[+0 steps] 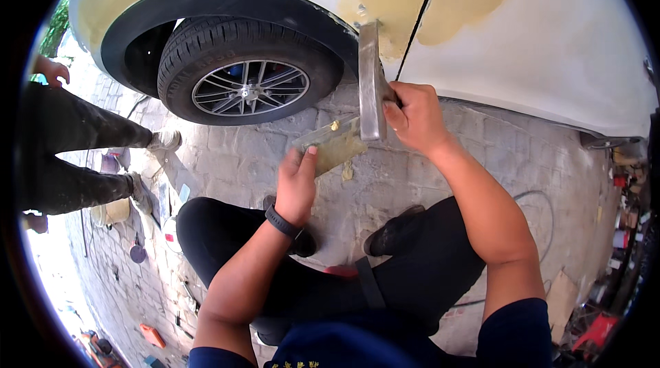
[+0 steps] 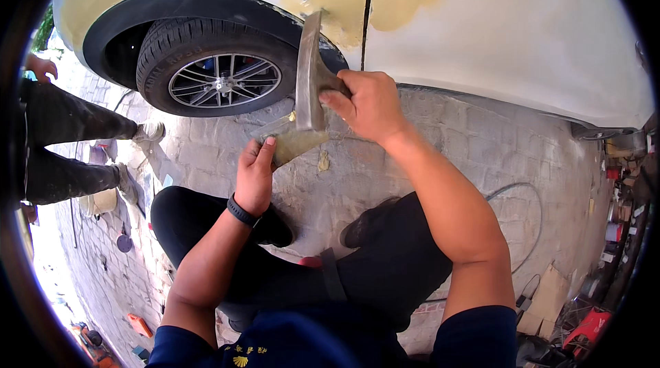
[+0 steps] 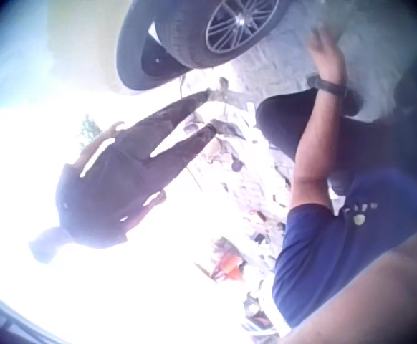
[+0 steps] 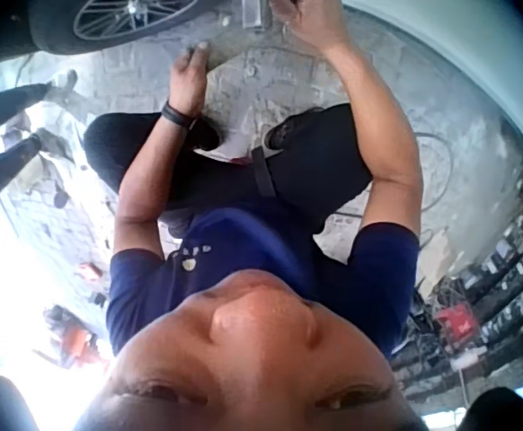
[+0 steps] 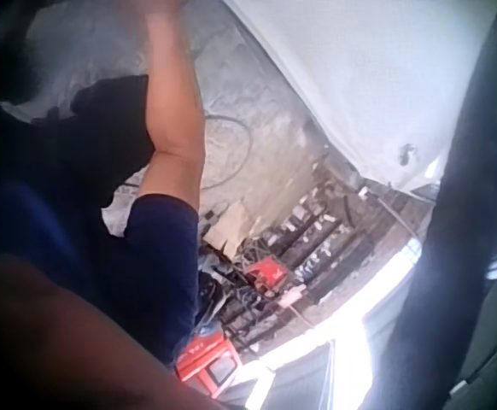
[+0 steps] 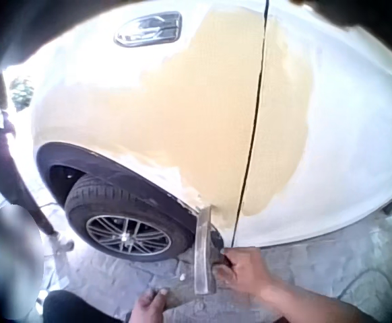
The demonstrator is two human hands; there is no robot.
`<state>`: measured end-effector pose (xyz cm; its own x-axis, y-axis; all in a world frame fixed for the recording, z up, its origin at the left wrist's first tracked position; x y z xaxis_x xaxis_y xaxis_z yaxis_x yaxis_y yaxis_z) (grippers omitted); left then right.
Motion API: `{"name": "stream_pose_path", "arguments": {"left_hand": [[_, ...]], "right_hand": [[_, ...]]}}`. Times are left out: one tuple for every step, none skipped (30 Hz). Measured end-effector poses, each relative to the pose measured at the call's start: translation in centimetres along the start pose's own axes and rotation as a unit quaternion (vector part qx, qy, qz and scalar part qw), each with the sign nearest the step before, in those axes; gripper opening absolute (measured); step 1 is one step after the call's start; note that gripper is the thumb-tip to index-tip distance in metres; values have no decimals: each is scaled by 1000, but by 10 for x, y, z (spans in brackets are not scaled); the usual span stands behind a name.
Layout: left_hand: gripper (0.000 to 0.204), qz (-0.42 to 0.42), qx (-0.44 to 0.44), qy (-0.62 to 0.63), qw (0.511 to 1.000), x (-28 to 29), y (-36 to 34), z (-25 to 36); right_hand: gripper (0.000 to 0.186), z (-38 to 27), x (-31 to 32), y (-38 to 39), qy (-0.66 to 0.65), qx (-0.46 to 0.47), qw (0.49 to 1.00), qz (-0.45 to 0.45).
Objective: The person applies a yellowish body filler to the side panel of a white car using a metal spreader. They repeatedly transfer filler from a larger metal plate to the spreader and smooth the material over the car's surface near the wheel arch and door seam.
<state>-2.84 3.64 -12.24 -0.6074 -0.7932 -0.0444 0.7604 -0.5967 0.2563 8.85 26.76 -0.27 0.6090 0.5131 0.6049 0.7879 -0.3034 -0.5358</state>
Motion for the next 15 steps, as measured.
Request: {"name": "stream_pose_path", "arguments": {"left_hand": [[30,-2,-4,5,1000,-3,1,4],[30,-2,-6,-3,1000,-1,0,3],[30,-3,-8,-11,1000,2,-1,-1],[31,-3,-10,-19,1000,5,-2,-3],[31,-1,-1,-25,1000,4,0,-1],[31,1,9,-31,999,5,0,1],[31,4,19,-37,999,5,0,4],[31,0,19,-21,1000,6,-1,10],[31,1,21,-4,1000,4,0,16],[31,5,24,14,1000,2,3,20],[31,11,26,46,999,-1,3,28],[31,12,27,77,997,-8,4,38],[31,13,28,108,994,-12,4,47],[29,2,28,110,994,-15,6,54],[27,-12,30,115,993,-19,8,59]], "right_hand": [[67,8,1,3,12,-31,999,-5],[65,6,1,7,31,-44,999,-10],[63,4,4,9,-4,-37,999,3],[61,4,7,11,-38,-30,999,17],[59,4,9,17,-73,-27,997,28],[55,9,11,19,-51,-79,995,37],[55,12,15,27,-39,-89,995,2],[55,17,23,37,-29,-96,994,-32],[54,23,30,47,-21,-100,992,-69],[53,32,32,61,-19,-142,978,-153],[53,42,37,76,-13,-181,955,-233],[52,48,38,88,-5,-222,926,-307],[51,57,37,95,71,-246,904,-342],[50,66,35,105,146,-273,875,-371],[49,75,36,118,222,-301,838,-398]]}}
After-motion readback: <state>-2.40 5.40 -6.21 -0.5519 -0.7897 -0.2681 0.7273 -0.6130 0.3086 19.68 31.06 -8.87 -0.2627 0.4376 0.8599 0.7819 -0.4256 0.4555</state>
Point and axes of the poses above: each hand's wrist, its own y-axis away from the middle knuckle, its own x-axis out of the back of the hand, z = x × y, the point moved 5 cm from there along -y, towards the middle knuckle, and after that the axes turned 4 degrees about -y, right-handed, at the moved point
